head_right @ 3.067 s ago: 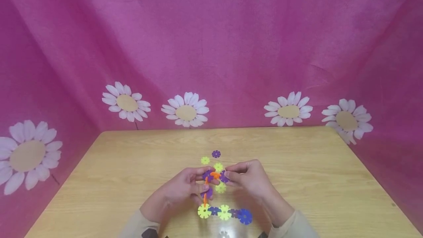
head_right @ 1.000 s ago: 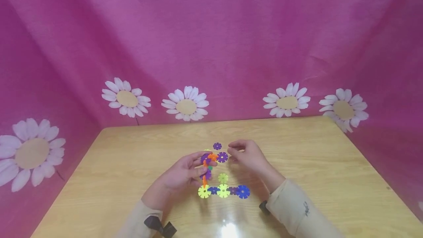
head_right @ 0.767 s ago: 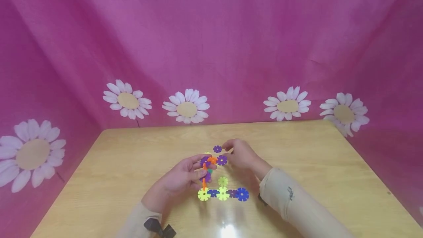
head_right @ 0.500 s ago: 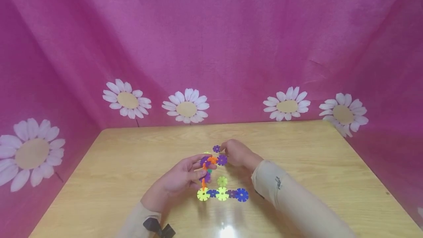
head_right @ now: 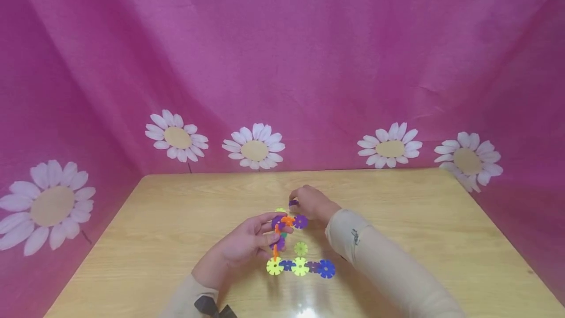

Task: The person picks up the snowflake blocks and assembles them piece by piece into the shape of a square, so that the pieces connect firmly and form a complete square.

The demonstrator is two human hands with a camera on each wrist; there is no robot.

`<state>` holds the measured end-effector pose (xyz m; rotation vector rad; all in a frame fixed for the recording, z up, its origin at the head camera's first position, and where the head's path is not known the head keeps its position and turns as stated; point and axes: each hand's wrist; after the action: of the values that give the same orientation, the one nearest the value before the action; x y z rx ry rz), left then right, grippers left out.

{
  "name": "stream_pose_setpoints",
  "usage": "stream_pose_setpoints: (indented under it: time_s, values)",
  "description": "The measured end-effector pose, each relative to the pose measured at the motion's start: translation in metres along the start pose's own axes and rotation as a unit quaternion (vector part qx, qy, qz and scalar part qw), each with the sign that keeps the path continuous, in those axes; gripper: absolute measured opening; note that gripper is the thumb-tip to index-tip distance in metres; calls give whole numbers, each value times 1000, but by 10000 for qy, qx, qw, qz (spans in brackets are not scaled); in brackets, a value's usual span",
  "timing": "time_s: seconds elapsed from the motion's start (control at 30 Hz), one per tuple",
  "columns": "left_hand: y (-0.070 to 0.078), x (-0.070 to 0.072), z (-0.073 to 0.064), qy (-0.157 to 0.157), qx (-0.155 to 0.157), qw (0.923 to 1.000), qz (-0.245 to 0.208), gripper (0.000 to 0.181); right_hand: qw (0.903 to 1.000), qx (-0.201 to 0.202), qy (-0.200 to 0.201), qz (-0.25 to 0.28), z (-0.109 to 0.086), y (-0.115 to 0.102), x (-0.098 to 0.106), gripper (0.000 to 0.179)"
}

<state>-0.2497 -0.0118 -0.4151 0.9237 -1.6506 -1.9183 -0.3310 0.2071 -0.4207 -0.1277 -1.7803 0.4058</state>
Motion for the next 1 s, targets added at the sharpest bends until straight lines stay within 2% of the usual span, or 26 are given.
stream_pose_setpoints:
  time_s: [0.23,0.4,0.53,0.77,1.0]
  values:
    - [1,0,0,-121,-46,9999,-37,54,9991,205,349,-84,5,-4,-1,20]
    - [1,-1,1,-125,-111,9998,-54,49,9988,78,479,120,8,-4,-1,20]
    - [-2,-1,0,-118,-69,9999,-82,51,9991,-141,346,181,9,-2,-2,21]
    - [-6,-1,-1,-13,-53,9999,-121,50,9989,-378,-38,285,11,0,-1,12]
    - [-4,2,0,93,-8,10000,-15,51,9976,-607,-69,327,12,-2,7,21]
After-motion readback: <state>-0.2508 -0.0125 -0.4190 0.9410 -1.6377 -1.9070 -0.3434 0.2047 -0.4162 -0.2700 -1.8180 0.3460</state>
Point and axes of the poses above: each hand's wrist, its own z-axis towards the middle knuckle, its own x-axis out of the back of the hand, y = z × x, and after that the axes turned 13 degrees about -x, right-handed
